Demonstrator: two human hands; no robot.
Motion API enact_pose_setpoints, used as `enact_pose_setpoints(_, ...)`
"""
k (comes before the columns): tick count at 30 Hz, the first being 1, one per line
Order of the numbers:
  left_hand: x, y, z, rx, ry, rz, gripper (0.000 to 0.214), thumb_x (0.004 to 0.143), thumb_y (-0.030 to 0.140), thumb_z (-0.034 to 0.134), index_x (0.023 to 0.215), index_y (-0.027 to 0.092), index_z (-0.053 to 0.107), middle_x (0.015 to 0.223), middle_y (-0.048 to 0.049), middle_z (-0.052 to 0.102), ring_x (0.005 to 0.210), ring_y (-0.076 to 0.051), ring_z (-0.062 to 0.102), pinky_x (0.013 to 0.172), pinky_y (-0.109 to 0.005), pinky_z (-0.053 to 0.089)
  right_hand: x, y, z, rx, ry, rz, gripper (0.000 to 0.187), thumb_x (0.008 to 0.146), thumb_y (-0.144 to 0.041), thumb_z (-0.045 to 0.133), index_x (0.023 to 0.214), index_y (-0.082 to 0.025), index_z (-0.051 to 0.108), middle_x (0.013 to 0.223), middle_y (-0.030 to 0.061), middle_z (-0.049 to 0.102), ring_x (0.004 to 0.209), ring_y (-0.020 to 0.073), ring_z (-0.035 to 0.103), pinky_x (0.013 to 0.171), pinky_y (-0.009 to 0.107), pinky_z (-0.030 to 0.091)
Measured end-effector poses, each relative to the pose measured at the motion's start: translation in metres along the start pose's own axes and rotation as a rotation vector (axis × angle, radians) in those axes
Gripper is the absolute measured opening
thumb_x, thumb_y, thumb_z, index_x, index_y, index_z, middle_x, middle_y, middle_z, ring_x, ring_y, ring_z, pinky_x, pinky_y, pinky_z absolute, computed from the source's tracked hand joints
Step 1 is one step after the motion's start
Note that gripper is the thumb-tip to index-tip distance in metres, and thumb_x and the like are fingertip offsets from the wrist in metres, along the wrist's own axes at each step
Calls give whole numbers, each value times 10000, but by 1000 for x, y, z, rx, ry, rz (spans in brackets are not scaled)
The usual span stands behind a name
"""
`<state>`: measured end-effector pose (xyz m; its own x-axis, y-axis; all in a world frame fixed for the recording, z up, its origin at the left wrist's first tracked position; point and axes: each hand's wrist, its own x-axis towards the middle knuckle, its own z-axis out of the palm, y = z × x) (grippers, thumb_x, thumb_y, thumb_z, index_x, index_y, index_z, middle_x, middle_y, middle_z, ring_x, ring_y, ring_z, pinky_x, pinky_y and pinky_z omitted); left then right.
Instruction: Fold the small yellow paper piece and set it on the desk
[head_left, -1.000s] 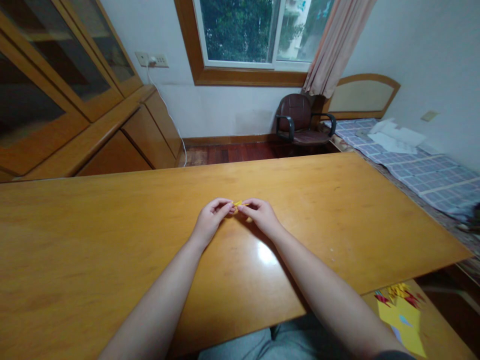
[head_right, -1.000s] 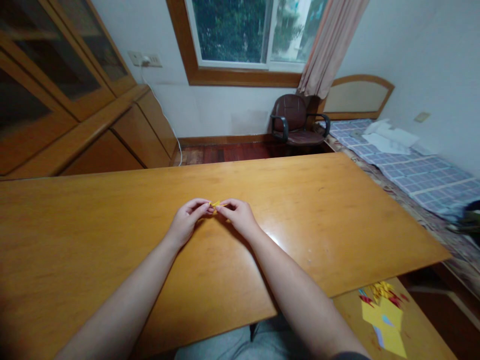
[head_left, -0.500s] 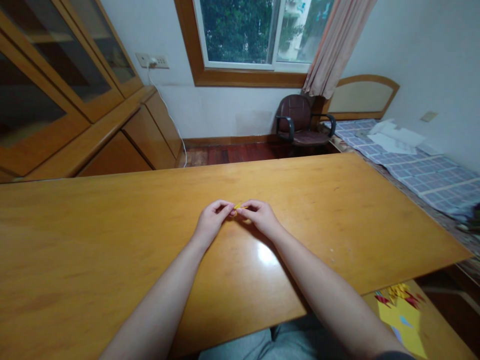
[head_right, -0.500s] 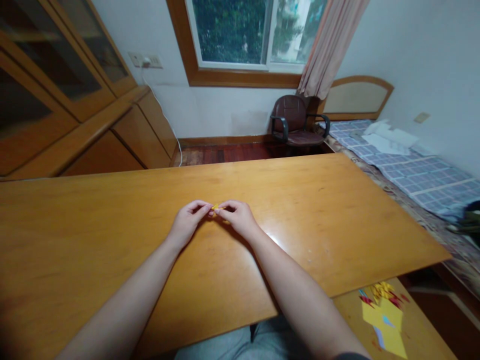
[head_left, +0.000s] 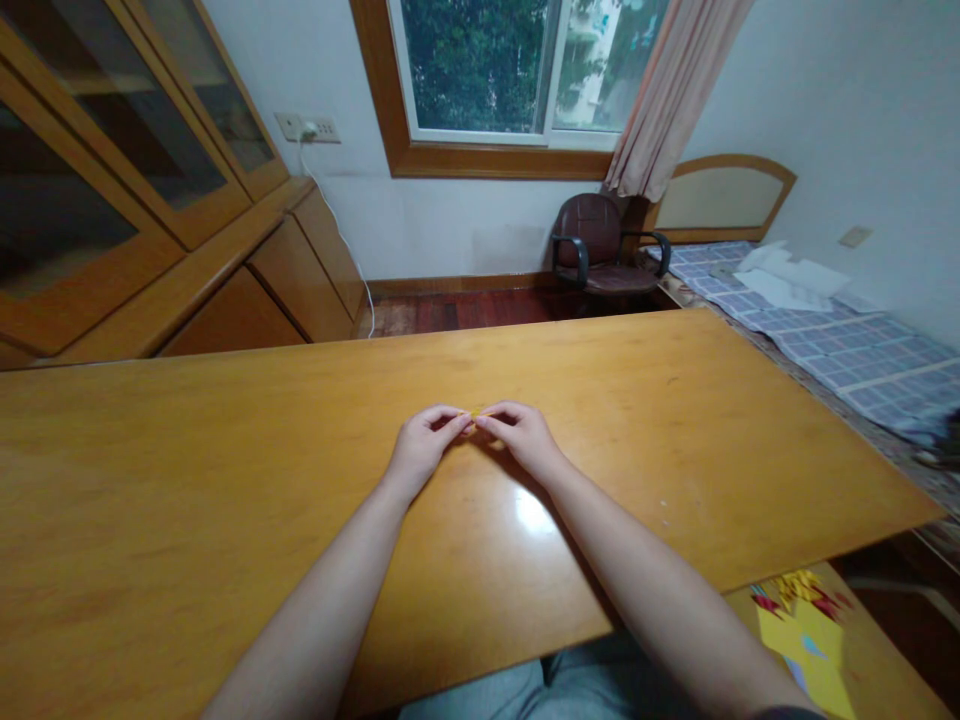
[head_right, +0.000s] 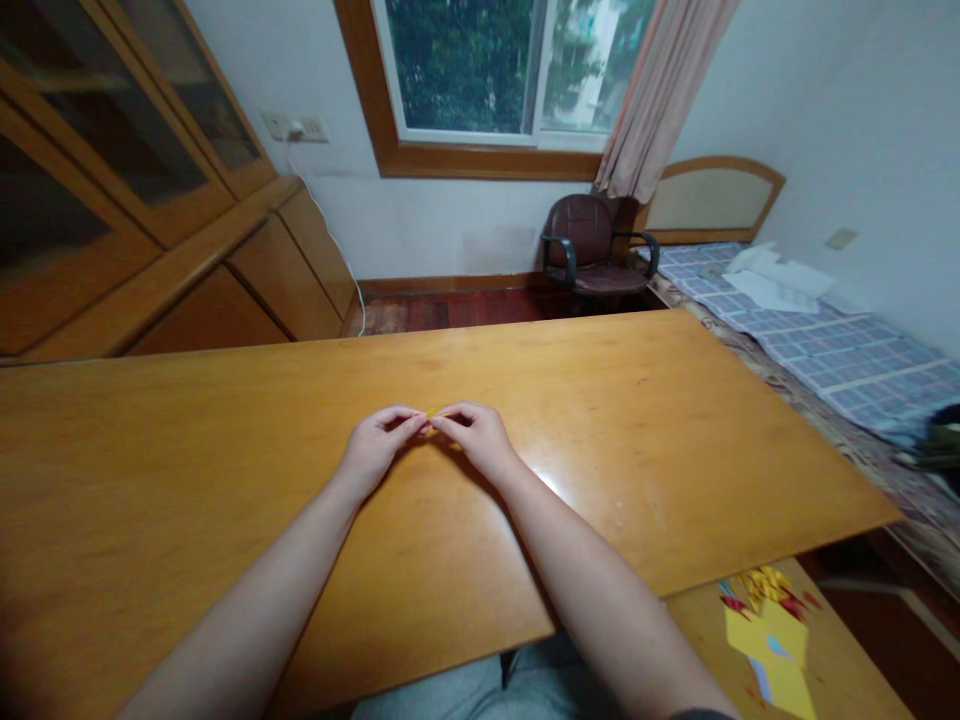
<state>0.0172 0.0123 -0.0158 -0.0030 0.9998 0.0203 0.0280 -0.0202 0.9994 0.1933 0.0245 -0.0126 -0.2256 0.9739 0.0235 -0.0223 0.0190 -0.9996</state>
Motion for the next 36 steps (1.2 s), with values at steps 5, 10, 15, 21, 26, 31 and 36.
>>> enact_pose_setpoints(5, 1, -1, 1, 1, -6, 9, 294, 721, 442, 767, 801, 160, 742, 783, -56, 741, 741, -178, 673, 748, -294, 541, 1, 1, 0, -54, 22, -82, 190, 743, -365, 741, 754, -175, 736, 733, 35, 712, 656, 143, 615, 640, 255, 472)
enact_pose_setpoints(10, 2, -2, 1, 17, 6, 37, 304, 771, 451, 724, 871, 165, 742, 837, -55, 742, 797, -184, 677, 802, -306, 541, 1, 3, 1, -96, 56, -103, 215, 788, -386, 702, 803, -174, 737, 736, 40, 709, 638, 147, 613, 617, 254, 485)
enact_pose_setpoints(15, 1, -5, 0, 25, 41, 83, 283, 789, 438, 717, 878, 169, 709, 840, -43, 709, 786, -171, 662, 758, -285, 536, 1, 2, 1, -217, 75, -175, 192, 806, -365, 693, 833, -181, 740, 813, 54, 723, 687, 155, 632, 665, 265, 500)
enact_pose_setpoints(21, -1, -3, -1, 79, 49, 147, 230, 818, 408, 694, 860, 183, 700, 820, -26, 687, 768, -158, 653, 754, -270, 519, -4, -5, 0, -214, 69, -300, 189, 868, -357, 650, 968, -211, 716, 938, 54, 689, 814, 160, 642, 769, 287, 506)
enact_pose_setpoints(26, -3, 1, -1, 173, 55, 235, 203, 829, 389, 684, 853, 190, 720, 845, -31, 698, 799, -166, 650, 775, -276, 506, -5, -7, -1, -168, 55, -334, 172, 897, -345, 611, 867, -204, 704, 943, 64, 677, 887, 174, 641, 790, 297, 516)
enact_pose_setpoints(31, -4, 2, 0, 221, 74, 261, 202, 834, 384, 677, 861, 191, 731, 847, -38, 714, 805, -175, 654, 785, -282, 500, -4, -6, -1, -155, 106, -350, 108, 850, -311, 668, 830, -206, 686, 909, 55, 661, 873, 176, 638, 779, 300, 514)
enact_pose_setpoints(36, -5, 5, 1, 233, 85, 283, 180, 827, 366, 684, 853, 197, 740, 851, -37, 719, 816, -175, 654, 793, -285, 496, -4, -9, 0, -213, 86, -401, 91, 830, -270, 684, 767, -204, 688, 844, 47, 662, 825, 169, 628, 737, 296, 499)
